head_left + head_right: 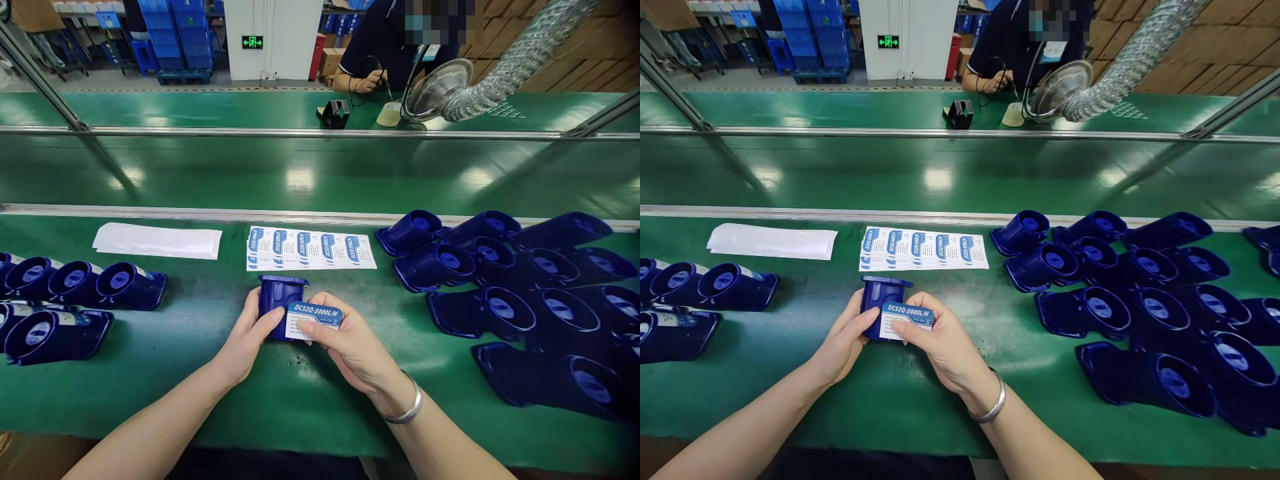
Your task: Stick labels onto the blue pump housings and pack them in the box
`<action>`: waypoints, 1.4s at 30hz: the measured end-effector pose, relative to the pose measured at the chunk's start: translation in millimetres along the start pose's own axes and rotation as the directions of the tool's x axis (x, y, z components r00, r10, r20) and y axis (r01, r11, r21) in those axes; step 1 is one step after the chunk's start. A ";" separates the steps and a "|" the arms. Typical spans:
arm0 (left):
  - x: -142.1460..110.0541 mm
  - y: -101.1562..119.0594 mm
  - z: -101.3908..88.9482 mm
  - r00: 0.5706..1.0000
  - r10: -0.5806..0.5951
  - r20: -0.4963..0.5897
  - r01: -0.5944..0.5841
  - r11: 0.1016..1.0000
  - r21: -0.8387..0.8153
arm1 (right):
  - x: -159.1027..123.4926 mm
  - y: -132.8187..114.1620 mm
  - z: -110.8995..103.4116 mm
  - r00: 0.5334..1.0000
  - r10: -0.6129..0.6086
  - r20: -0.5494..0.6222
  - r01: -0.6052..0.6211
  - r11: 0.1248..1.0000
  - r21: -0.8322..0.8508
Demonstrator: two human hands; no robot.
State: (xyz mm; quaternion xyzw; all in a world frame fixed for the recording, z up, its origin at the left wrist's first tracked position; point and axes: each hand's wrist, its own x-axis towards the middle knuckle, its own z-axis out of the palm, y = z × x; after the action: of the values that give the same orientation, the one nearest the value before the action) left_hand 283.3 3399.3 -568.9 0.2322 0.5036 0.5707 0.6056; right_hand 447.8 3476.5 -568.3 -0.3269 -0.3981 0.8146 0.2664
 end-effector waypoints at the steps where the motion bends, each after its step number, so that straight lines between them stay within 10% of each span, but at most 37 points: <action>1: 0.0 -0.1 -0.1 1.000 0.000 0.004 0.000 1.000 -0.006 | 0.1 0.5 -0.3 1.000 -0.001 -0.001 0.001 1.000 -0.003; 42: 0.1 -4.0 -4.6 0.999 -0.001 0.051 -0.003 0.998 0.068 | 0.3 -2.7 2.7 1.000 0.010 -0.020 -0.010 1.000 0.028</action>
State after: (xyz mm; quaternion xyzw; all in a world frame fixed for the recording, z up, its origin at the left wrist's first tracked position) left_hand 281.2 3397.1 -574.1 0.2674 0.5072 0.5474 0.6095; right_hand 446.1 3476.9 -564.9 -0.3334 -0.3823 0.8181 0.2709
